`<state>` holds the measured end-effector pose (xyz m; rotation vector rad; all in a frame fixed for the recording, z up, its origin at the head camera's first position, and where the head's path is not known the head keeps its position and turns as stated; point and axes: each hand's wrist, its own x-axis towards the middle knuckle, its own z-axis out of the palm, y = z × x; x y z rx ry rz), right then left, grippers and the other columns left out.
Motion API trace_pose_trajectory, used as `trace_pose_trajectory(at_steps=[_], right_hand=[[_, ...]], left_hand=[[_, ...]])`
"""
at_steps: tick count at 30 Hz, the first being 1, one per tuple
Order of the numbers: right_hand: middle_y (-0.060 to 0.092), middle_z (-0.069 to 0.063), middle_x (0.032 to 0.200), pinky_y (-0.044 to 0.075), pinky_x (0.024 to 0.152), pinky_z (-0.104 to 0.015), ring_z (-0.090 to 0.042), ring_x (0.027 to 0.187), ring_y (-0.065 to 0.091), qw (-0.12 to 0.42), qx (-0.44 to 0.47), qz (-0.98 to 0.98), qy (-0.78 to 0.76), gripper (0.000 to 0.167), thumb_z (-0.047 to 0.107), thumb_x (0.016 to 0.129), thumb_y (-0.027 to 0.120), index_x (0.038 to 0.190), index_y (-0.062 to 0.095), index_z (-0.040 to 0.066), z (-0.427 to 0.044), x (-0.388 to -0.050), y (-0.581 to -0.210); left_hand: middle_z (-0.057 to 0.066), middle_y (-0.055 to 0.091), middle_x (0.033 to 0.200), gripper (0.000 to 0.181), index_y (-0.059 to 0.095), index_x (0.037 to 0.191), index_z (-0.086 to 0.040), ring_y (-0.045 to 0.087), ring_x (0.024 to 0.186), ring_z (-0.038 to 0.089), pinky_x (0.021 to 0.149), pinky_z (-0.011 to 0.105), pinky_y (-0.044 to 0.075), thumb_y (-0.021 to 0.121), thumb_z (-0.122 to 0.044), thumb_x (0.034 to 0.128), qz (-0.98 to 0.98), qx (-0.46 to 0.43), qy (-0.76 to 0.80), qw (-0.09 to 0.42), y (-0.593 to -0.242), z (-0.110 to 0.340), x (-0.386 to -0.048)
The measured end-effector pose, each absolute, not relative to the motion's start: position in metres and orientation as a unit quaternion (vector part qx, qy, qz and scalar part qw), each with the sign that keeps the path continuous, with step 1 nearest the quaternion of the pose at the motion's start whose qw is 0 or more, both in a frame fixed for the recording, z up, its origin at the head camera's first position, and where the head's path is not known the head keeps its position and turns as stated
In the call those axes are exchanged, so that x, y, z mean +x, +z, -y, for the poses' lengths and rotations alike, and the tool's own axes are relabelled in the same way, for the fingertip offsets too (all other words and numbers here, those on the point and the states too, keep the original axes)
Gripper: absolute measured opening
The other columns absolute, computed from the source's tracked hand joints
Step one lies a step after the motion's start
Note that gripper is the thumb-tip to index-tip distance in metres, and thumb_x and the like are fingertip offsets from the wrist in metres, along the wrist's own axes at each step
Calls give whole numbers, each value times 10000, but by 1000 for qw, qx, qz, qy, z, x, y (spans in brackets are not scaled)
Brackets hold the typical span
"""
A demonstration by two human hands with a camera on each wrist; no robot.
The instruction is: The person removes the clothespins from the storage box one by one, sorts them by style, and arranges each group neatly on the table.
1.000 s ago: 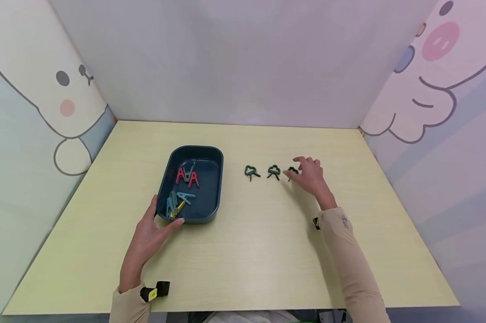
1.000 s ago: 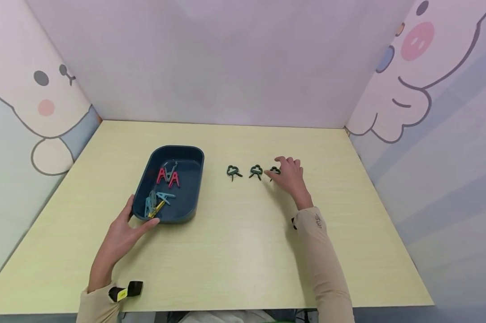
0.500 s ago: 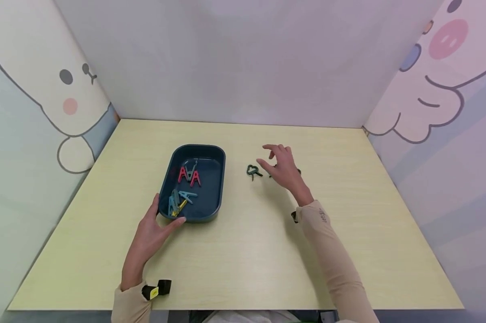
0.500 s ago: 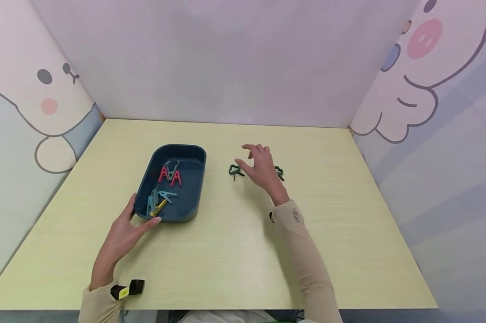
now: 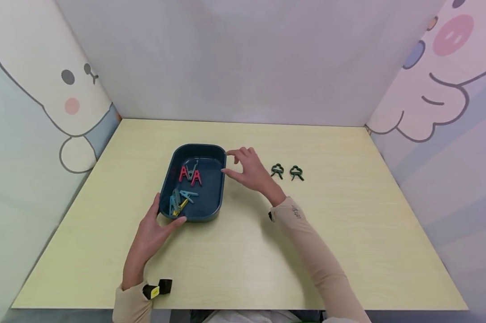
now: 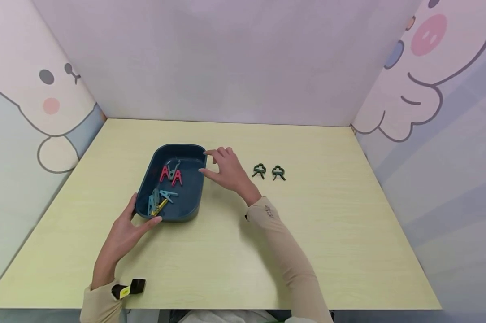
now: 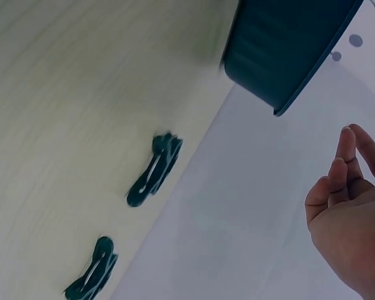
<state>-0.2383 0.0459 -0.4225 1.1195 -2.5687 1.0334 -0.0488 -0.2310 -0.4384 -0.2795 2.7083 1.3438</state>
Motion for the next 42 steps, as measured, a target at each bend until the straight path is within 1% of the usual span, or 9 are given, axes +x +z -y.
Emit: trace_pose_trajectory(at_steps=[9,16,18,23,25,28,31,37,42], right_hand=[[607,-137,1052,422,827,-381,-235,969,464,34,426,852,302,540,368,960,764,1387,622,69,-9,-230,-421],[598,-80,1070,448,825,-338,-202,960,509,9,462,847,262,542,372,966,756,1387,626,56,12,-227,-421],[619,-101,1149,463,856,-350,-214,996,522,-7,467,846,256,547,372,972,749,1393,620,48,17,-226,-420],[615,-142,1298,453,1040,-406,-251,1128,543,-49,473,847,236,572,381,965,756,1410,604,56,28,-226,-418],[624,-126,1244,454,1035,-395,-238,1112,545,-63,475,850,218,584,391,960,760,1420,598,71,32,-226,-418],[621,-95,1164,472,934,-351,-212,1037,535,-80,479,854,185,602,410,959,756,1441,588,91,38,-227,-419],[608,-61,1172,482,881,-308,-182,1028,527,-99,478,858,158,620,445,961,743,1464,575,125,42,-227,-420],[598,-55,1273,501,902,-305,-172,1084,524,-140,473,860,134,614,441,960,744,1483,574,168,50,-225,-419],[595,-56,1323,483,981,-344,-186,1131,521,-155,467,865,99,628,438,939,772,1491,580,208,56,-224,-419]], left_hand=[[252,72,1698,1146,-41,1656,-55,128,1538,476,1180,661,214,737,-505,945,-889,-99,442,61,-438,230,-49],[255,86,1696,1134,-26,1657,-48,137,1536,477,1181,661,215,741,-490,947,-890,-94,443,54,-439,230,-48],[256,88,1696,1131,-24,1657,-48,138,1535,477,1181,661,216,741,-486,949,-889,-93,444,53,-439,230,-48],[255,86,1696,1127,-28,1658,-53,138,1535,479,1179,663,216,738,-483,952,-888,-93,447,53,-440,230,-48],[254,84,1697,1128,-29,1659,-56,138,1535,479,1179,664,216,737,-488,951,-888,-94,448,54,-440,230,-47],[256,82,1696,1129,-30,1658,-54,137,1535,479,1179,662,216,734,-493,952,-888,-94,447,54,-440,230,-47],[264,82,1694,1127,-30,1655,-43,139,1534,481,1180,659,216,733,-488,954,-888,-92,447,54,-439,230,-48],[267,85,1692,1131,-31,1655,-41,144,1532,484,1179,659,218,734,-491,952,-887,-93,449,56,-439,230,-47],[261,90,1694,1117,-24,1657,-45,147,1532,482,1178,662,222,733,-478,958,-887,-93,449,52,-439,230,-47]])
